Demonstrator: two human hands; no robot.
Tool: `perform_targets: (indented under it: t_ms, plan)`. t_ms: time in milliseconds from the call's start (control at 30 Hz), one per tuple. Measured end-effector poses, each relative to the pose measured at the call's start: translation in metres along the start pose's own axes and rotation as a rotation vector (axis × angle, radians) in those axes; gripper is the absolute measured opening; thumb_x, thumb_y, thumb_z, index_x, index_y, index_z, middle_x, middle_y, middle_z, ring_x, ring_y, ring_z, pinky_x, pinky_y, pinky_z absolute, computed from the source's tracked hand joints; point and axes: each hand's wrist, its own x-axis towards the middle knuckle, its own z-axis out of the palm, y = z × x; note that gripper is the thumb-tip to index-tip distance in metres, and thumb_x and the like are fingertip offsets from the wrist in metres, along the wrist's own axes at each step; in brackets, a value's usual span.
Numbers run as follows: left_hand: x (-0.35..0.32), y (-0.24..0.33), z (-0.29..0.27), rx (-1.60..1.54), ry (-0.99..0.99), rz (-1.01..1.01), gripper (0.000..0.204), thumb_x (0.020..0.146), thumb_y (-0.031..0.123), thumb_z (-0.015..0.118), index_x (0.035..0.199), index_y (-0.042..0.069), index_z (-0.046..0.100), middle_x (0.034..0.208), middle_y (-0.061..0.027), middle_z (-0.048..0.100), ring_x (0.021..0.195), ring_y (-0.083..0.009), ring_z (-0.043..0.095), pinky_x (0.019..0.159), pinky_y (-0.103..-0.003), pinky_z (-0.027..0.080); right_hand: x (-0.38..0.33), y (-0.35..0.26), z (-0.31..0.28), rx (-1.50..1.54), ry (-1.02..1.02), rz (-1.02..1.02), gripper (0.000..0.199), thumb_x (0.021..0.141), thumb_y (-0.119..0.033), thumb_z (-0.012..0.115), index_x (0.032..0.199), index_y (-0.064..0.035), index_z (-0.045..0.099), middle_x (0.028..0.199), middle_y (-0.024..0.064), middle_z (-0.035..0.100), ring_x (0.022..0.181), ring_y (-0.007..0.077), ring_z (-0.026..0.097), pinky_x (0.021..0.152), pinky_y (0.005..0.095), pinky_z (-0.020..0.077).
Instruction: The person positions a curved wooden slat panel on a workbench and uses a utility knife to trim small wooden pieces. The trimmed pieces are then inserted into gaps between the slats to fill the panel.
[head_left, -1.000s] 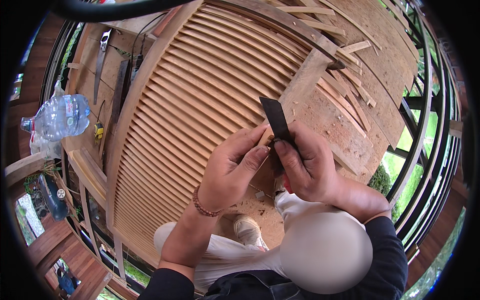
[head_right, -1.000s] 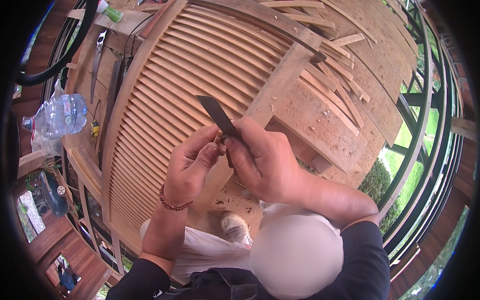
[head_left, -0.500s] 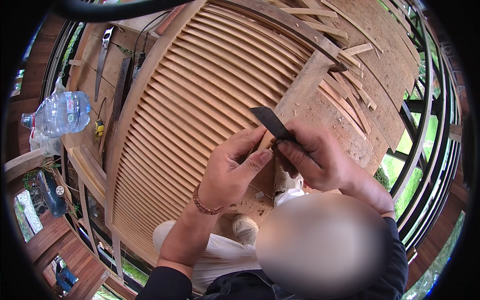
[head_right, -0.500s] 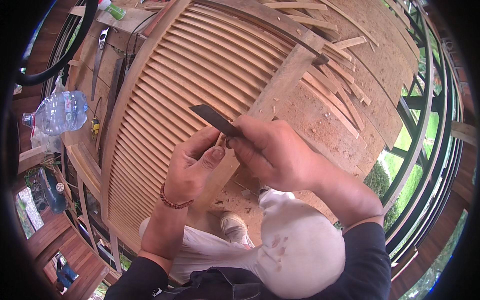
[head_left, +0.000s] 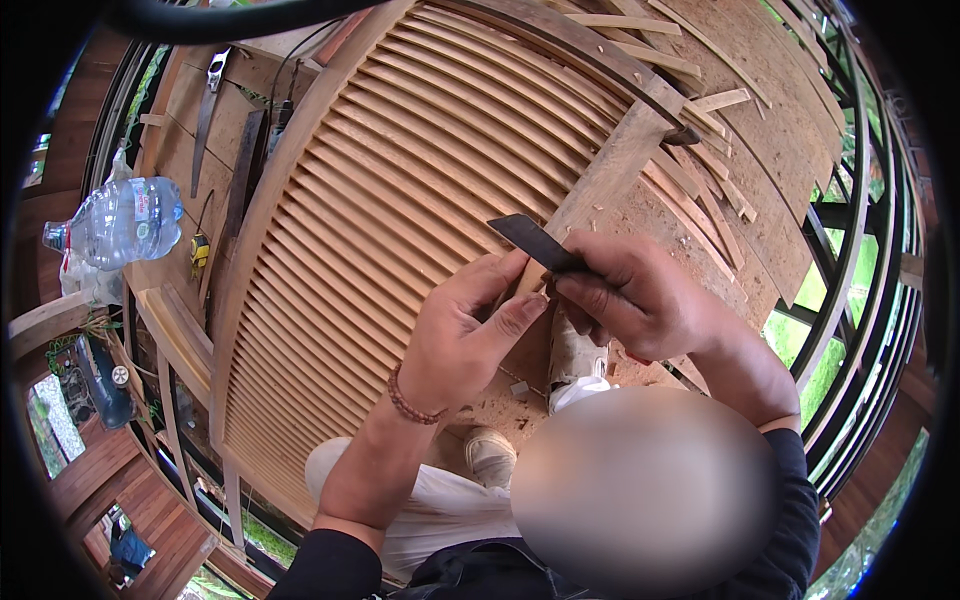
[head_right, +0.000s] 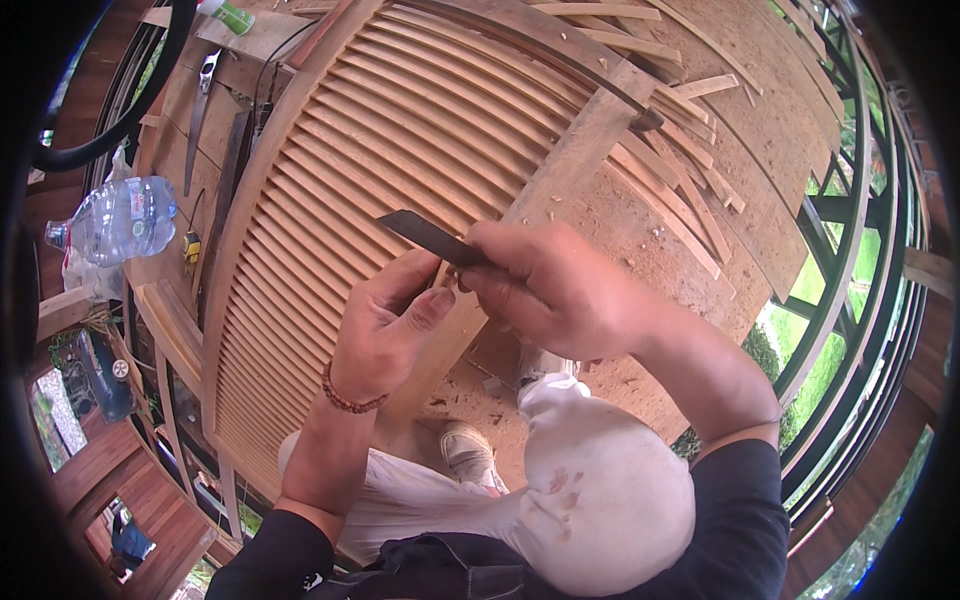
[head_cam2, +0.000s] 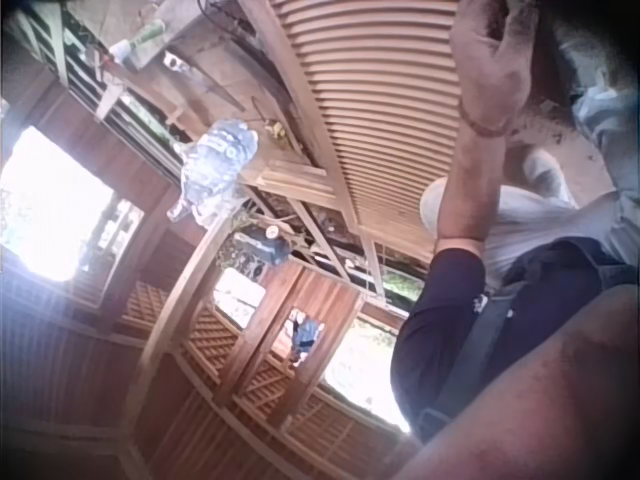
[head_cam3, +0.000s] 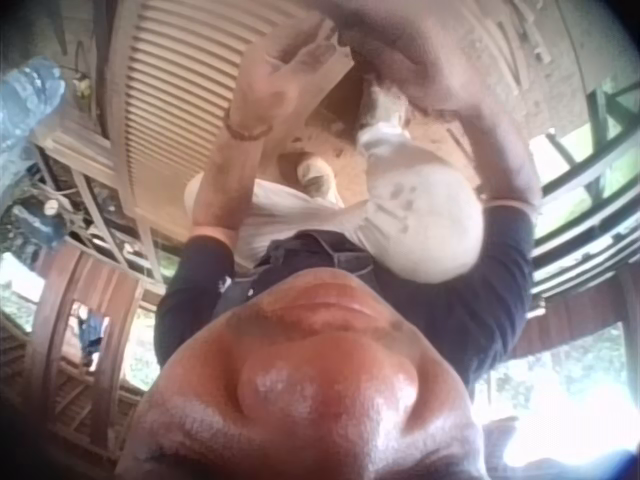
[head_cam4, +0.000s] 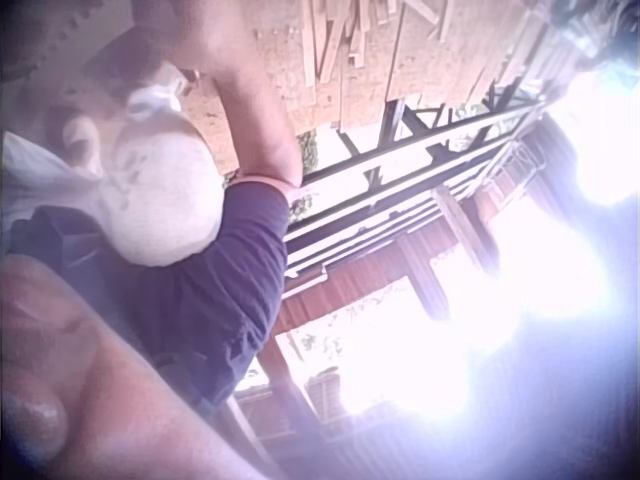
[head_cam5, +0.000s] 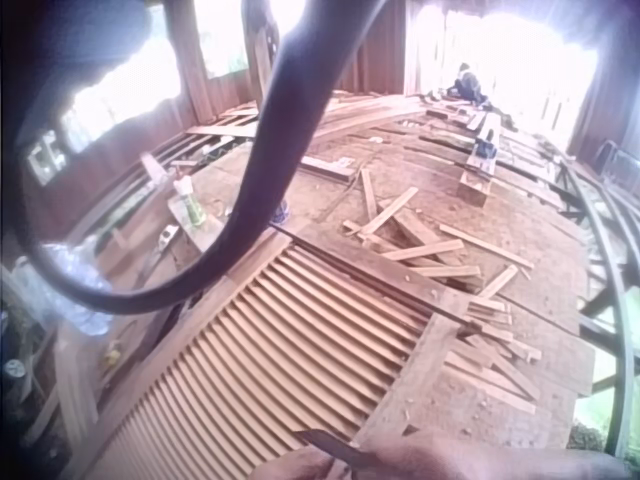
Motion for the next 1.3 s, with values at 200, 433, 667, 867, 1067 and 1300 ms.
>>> perform_targets:
  t_ms: [200, 433, 667, 867, 1067, 1300]
  plan:
    - [0.005, -0.008, -0.005, 0.120, -0.040, 0.056, 0.033, 0.099, 0.018, 0.072, 0.125, -0.001, 0.068, 0.106, -0.0060, 0.065, 0.099, -0.0132, 0.060, 0.088, -0.027, 0.048, 0.006, 0.004, -0.008, -0.428, 0.016, -0.272, 0.006, 0.093, -0.001, 0.066, 0.096, -0.0025, 0.061, 0.069, 0.0171, 0.058, 0.063, 0.0400, 0.061, 0.055, 0.0435, 0.0445]
    - [0.007, 0.001, 0.005, -0.053, 0.068, -0.043, 0.039, 0.100, 0.017, 0.072, 0.132, -0.003, 0.064, 0.105, 0.0002, 0.063, 0.091, -0.0043, 0.056, 0.080, -0.019, 0.047, 0.009, 0.025, 0.005, -0.862, 0.254, -0.540, 0.017, 0.081, -0.003, 0.070, 0.091, -0.0060, 0.057, 0.085, 0.0122, 0.065, 0.073, 0.0331, 0.066, 0.057, 0.0435, 0.0503]
    - [0.009, -0.014, 0.002, 0.243, 0.167, 0.118, 0.045, 0.091, 0.016, 0.080, 0.127, -0.007, 0.065, 0.105, -0.0124, 0.070, 0.095, -0.0172, 0.066, 0.087, -0.030, 0.052, 0.004, 0.050, 0.017, -0.148, 0.338, -0.292, 0.015, 0.092, -0.008, 0.073, 0.104, -0.0017, 0.065, 0.079, 0.0042, 0.066, 0.066, 0.0154, 0.065, 0.056, 0.0293, 0.0496]
    - [0.009, -0.002, 0.005, 0.555, 0.183, 0.198, 0.049, 0.086, 0.015, 0.082, 0.126, -0.008, 0.065, 0.104, -0.0198, 0.070, 0.095, -0.0278, 0.070, 0.086, -0.034, 0.053, 0.005, 0.043, 0.028, 0.170, 0.418, 0.025, 0.016, 0.101, -0.014, 0.069, 0.105, 0.0009, 0.066, 0.076, 0.0015, 0.065, 0.065, 0.0064, 0.059, 0.057, 0.0227, 0.0474]
    - [0.008, 0.000, 0.005, 0.524, 0.182, 0.178, 0.047, 0.091, 0.016, 0.076, 0.130, -0.008, 0.064, 0.099, -0.0191, 0.070, 0.092, -0.0258, 0.069, 0.083, -0.033, 0.053, 0.006, 0.050, 0.030, 0.107, 0.530, -0.103, 0.012, 0.101, -0.009, 0.067, 0.106, 0.0005, 0.063, 0.074, 0.0010, 0.063, 0.062, 0.0075, 0.058, 0.056, 0.0228, 0.0477]
    - [0.005, 0.011, -0.002, 0.250, 0.057, -0.101, 0.040, 0.104, 0.016, 0.058, 0.138, -0.007, 0.059, 0.094, -0.0064, 0.068, 0.074, -0.0091, 0.060, 0.066, -0.023, 0.047, 0.008, 0.045, 0.036, 0.342, 0.474, -0.066, 0.021, 0.100, -0.007, 0.066, 0.119, 0.0003, 0.064, 0.082, -0.0011, 0.063, 0.066, 0.0049, 0.057, 0.058, 0.0226, 0.0468]
